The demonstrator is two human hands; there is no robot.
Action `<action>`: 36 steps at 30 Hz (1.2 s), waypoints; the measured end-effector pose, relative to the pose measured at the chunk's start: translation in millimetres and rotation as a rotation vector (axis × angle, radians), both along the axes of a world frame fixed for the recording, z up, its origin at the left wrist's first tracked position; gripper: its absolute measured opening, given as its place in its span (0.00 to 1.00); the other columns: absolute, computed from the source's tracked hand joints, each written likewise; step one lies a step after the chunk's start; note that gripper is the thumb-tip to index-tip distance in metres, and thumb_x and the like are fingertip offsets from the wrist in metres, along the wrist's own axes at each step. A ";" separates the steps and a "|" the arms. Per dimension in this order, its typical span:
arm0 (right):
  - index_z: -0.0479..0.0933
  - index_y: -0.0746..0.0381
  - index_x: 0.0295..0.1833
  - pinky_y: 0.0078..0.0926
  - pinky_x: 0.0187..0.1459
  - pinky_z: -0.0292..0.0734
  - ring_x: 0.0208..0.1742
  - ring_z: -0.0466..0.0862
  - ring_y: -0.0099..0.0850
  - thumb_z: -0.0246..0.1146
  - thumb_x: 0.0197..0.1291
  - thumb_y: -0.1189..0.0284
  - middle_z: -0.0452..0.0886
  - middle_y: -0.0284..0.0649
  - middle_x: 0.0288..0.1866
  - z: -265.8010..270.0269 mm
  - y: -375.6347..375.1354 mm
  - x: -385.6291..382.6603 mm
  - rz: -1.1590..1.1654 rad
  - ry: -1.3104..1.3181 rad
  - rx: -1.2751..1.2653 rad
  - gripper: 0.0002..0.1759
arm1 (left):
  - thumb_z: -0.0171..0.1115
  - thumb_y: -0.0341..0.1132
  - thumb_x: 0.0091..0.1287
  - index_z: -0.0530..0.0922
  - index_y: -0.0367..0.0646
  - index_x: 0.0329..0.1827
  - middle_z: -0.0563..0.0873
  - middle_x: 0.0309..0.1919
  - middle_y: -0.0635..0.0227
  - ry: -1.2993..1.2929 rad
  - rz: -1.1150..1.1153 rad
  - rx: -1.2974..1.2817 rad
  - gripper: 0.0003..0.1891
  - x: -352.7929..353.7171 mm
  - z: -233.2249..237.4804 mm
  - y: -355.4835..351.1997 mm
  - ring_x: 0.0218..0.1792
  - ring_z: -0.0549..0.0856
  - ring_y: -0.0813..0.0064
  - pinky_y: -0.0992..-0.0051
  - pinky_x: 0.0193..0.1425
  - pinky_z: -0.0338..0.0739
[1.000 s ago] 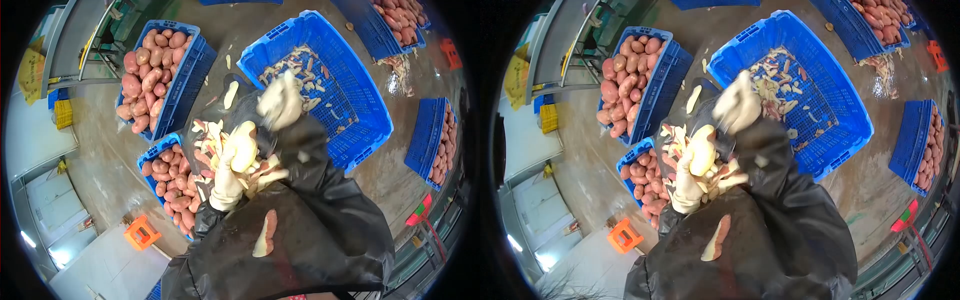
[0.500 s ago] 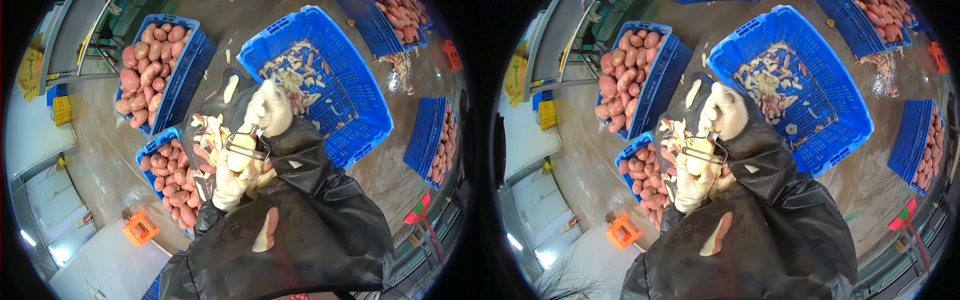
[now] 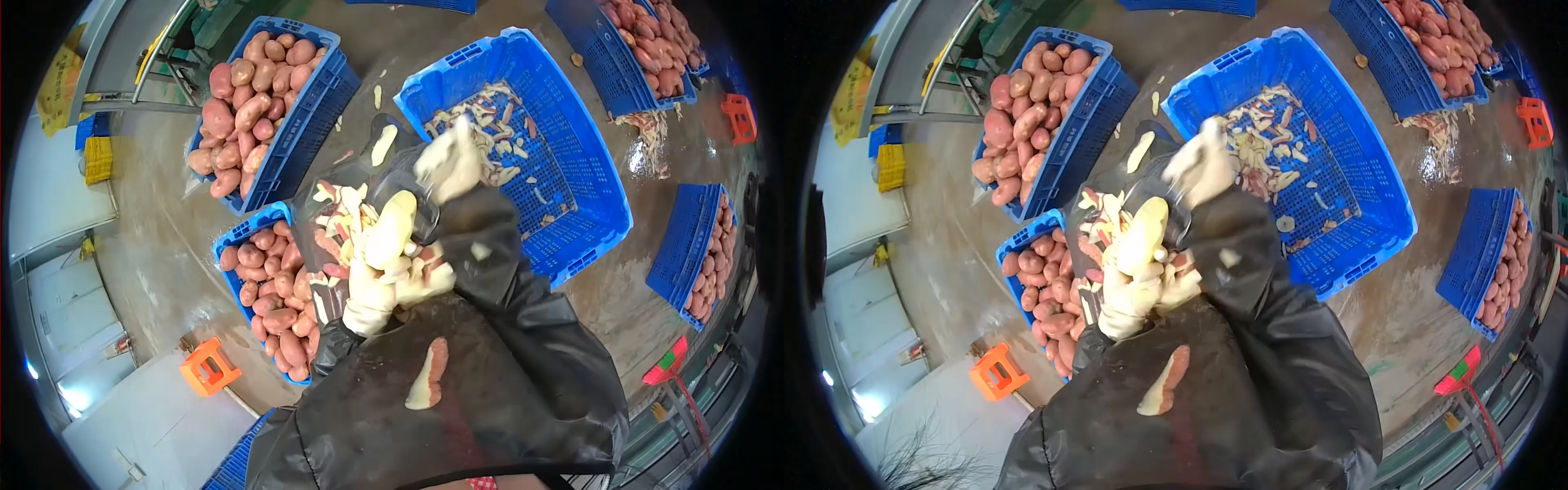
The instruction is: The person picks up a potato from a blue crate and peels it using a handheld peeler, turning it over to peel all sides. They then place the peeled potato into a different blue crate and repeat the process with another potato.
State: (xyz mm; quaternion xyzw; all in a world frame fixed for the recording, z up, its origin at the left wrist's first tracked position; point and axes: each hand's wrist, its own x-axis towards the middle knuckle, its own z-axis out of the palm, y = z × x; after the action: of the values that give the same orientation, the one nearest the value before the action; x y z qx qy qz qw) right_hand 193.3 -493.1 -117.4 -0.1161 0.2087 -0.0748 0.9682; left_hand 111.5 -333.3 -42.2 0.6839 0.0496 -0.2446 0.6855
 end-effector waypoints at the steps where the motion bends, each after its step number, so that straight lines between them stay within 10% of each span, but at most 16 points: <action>1: 0.68 0.56 0.20 0.34 0.22 0.71 0.17 0.73 0.34 0.45 0.66 0.45 0.69 0.34 0.14 -28.4 -19.3 11.5 -0.055 -0.041 0.259 0.29 | 0.51 0.25 0.62 0.73 0.35 0.42 0.80 0.30 0.64 -0.033 0.014 -0.022 0.07 1.7 -1.3 -0.3 0.22 0.77 0.80 0.84 0.22 0.71; 3: 0.65 0.53 0.21 0.32 0.23 0.67 0.16 0.67 0.29 0.48 0.65 0.48 0.63 0.31 0.14 14.5 -16.7 -0.9 -0.043 -0.270 0.152 0.25 | 0.50 0.28 0.64 0.73 0.35 0.43 0.81 0.30 0.65 0.269 0.088 -0.121 0.08 9.7 10.2 0.9 0.21 0.78 0.79 0.85 0.21 0.71; 6: 0.66 0.54 0.20 0.32 0.23 0.68 0.17 0.68 0.28 0.47 0.66 0.48 0.64 0.30 0.14 14.0 0.6 -7.9 0.032 -0.184 0.118 0.27 | 0.49 0.38 0.68 0.73 0.35 0.45 0.82 0.31 0.63 -0.208 0.041 0.094 0.14 -13.6 -25.9 2.0 0.22 0.79 0.79 0.85 0.19 0.70; 8: 0.66 0.53 0.19 0.30 0.23 0.66 0.17 0.66 0.26 0.48 0.65 0.47 0.65 0.29 0.14 -36.4 -34.4 20.7 -0.155 0.029 0.119 0.27 | 0.50 0.43 0.68 0.74 0.34 0.48 0.82 0.32 0.63 0.630 0.167 -0.900 0.19 5.6 -30.6 18.8 0.24 0.81 0.78 0.83 0.22 0.74; 9: 0.66 0.53 0.19 0.30 0.23 0.66 0.17 0.67 0.25 0.49 0.65 0.47 0.65 0.30 0.14 -45.4 -51.0 21.4 -0.146 -0.020 0.085 0.27 | 0.50 0.43 0.68 0.74 0.34 0.48 0.82 0.32 0.63 0.617 0.168 -0.909 0.19 12.3 -24.7 25.2 0.24 0.81 0.78 0.83 0.22 0.74; 11: 0.65 0.54 0.17 0.31 0.22 0.66 0.17 0.67 0.26 0.49 0.64 0.46 0.64 0.29 0.13 9.0 -40.8 1.9 -0.017 -0.057 0.162 0.28 | 0.53 0.39 0.66 0.74 0.34 0.50 0.83 0.34 0.64 0.608 0.068 -0.682 0.17 19.0 -1.3 28.0 0.31 0.82 0.79 0.80 0.34 0.77; 12: 0.64 0.53 0.18 0.32 0.22 0.67 0.15 0.67 0.28 0.50 0.64 0.47 0.64 0.30 0.13 18.5 -22.8 -7.4 0.177 -0.287 0.309 0.27 | 0.57 0.38 0.64 0.74 0.35 0.52 0.83 0.36 0.63 0.127 0.026 -0.218 0.19 22.6 5.6 12.6 0.35 0.82 0.77 0.78 0.41 0.77; 13: 0.64 0.53 0.19 0.33 0.21 0.67 0.15 0.66 0.30 0.52 0.63 0.48 0.63 0.30 0.13 29.9 -1.2 -11.4 0.221 -0.094 -0.124 0.26 | 0.61 0.39 0.60 0.75 0.35 0.51 0.83 0.40 0.62 0.076 -0.181 0.092 0.20 23.2 -11.8 34.6 0.43 0.80 0.77 0.78 0.48 0.75; 15: 0.63 0.53 0.20 0.33 0.21 0.67 0.15 0.66 0.31 0.53 0.64 0.50 0.63 0.32 0.14 -25.3 -17.4 12.4 0.104 0.129 -0.051 0.24 | 0.67 0.38 0.54 0.74 0.33 0.53 0.82 0.44 0.63 -0.081 -0.319 0.301 0.25 32.0 2.9 23.8 0.46 0.81 0.73 0.75 0.52 0.74; 21: 0.66 0.58 0.20 0.27 0.23 0.69 0.16 0.72 0.30 0.48 0.67 0.54 0.67 0.35 0.14 4.9 -8.2 -20.6 0.183 0.079 -0.170 0.25 | 0.68 0.37 0.44 0.76 0.37 0.47 0.81 0.36 0.56 -0.377 -0.682 0.860 0.25 41.1 17.5 9.9 0.41 0.81 0.60 0.67 0.47 0.74; 31: 0.67 0.53 0.23 0.33 0.27 0.65 0.18 0.65 0.28 0.54 0.63 0.49 0.62 0.28 0.15 -49.4 -53.9 -22.6 -0.118 0.207 0.163 0.22 | 0.63 0.27 0.42 0.74 0.37 0.46 0.79 0.41 0.61 -0.396 -0.219 0.312 0.23 25.5 -14.4 13.0 0.45 0.79 0.67 0.71 0.51 0.73; 32: 0.67 0.52 0.23 0.30 0.27 0.65 0.20 0.65 0.27 0.54 0.63 0.50 0.63 0.27 0.16 -40.6 -47.8 -31.5 0.014 -0.250 0.542 0.21 | 0.63 0.24 0.43 0.73 0.38 0.48 0.79 0.43 0.62 -0.369 -0.227 0.266 0.24 29.0 -16.8 10.5 0.44 0.79 0.71 0.73 0.51 0.74; 36: 0.72 0.52 0.34 0.29 0.29 0.64 0.24 0.65 0.27 0.50 0.66 0.52 0.66 0.30 0.22 -45.0 -28.6 -12.3 0.025 0.171 0.188 0.17 | 0.63 0.23 0.47 0.70 0.40 0.53 0.78 0.47 0.64 0.012 -0.115 -0.216 0.26 18.0 -4.9 8.4 0.50 0.78 0.72 0.71 0.56 0.73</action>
State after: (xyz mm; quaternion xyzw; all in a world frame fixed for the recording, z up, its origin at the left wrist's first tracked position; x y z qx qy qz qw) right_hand 180.9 -521.6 -162.4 -0.0336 0.2951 -0.0327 0.9543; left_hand 129.5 -324.9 -47.1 0.6065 -0.0122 -0.2913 0.7397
